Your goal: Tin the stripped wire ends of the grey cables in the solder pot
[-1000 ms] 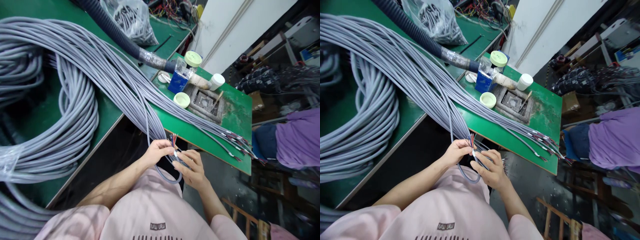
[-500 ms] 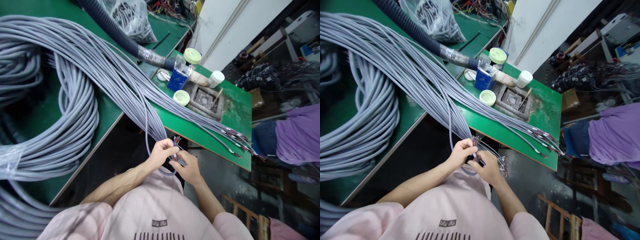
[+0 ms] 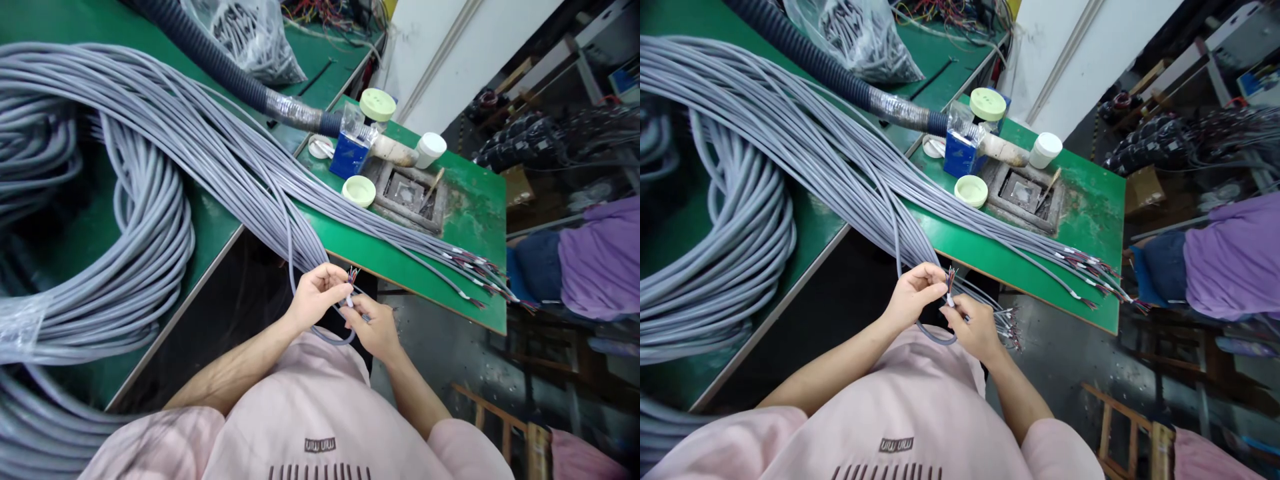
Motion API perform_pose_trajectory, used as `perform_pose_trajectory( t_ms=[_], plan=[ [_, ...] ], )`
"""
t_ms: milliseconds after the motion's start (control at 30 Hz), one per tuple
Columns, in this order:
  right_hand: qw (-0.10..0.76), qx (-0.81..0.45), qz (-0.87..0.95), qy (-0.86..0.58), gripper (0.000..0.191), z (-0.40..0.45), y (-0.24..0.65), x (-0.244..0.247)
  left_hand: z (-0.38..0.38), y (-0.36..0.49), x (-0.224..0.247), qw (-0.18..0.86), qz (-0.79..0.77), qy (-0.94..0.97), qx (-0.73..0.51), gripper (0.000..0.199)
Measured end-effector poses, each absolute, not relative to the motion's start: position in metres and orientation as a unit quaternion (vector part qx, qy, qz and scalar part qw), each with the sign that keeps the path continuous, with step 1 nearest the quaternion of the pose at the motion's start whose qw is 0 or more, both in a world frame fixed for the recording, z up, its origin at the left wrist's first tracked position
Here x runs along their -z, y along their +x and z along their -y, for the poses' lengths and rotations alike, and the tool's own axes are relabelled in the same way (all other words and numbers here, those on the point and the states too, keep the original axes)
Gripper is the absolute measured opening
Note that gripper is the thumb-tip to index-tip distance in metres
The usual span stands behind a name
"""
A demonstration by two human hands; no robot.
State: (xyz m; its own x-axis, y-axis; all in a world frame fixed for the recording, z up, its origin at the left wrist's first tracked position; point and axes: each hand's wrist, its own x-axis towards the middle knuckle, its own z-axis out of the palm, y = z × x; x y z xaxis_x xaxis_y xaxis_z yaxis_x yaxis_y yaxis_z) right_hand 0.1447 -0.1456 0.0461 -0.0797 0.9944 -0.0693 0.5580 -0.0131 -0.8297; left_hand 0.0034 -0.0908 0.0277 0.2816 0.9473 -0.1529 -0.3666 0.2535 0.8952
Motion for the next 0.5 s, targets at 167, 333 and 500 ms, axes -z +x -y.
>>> perform_pose_trajectory(
  t_ms=[167,333,500],
  plan=[
    [0.286,-0.348,0.648,-0.614,0.015,0.1461,0.144,-0.044,0.0922,0.0047,-0.0316,0.67,-0.401,0.409,-0.472,0.022],
    [0.286,-0.352,0.642,-0.618,0.014,0.1469,0.1423,-0.0431,0.0908,0.005,-0.0314,0.677,-0.418,0.378,-0.474,0.021],
    [0.292,-0.363,0.636,-0.615,0.015,0.1462,0.1415,-0.0446,0.0903,0.0048,-0.0224,0.703,-0.402,0.339,-0.479,0.019]
  ],
)
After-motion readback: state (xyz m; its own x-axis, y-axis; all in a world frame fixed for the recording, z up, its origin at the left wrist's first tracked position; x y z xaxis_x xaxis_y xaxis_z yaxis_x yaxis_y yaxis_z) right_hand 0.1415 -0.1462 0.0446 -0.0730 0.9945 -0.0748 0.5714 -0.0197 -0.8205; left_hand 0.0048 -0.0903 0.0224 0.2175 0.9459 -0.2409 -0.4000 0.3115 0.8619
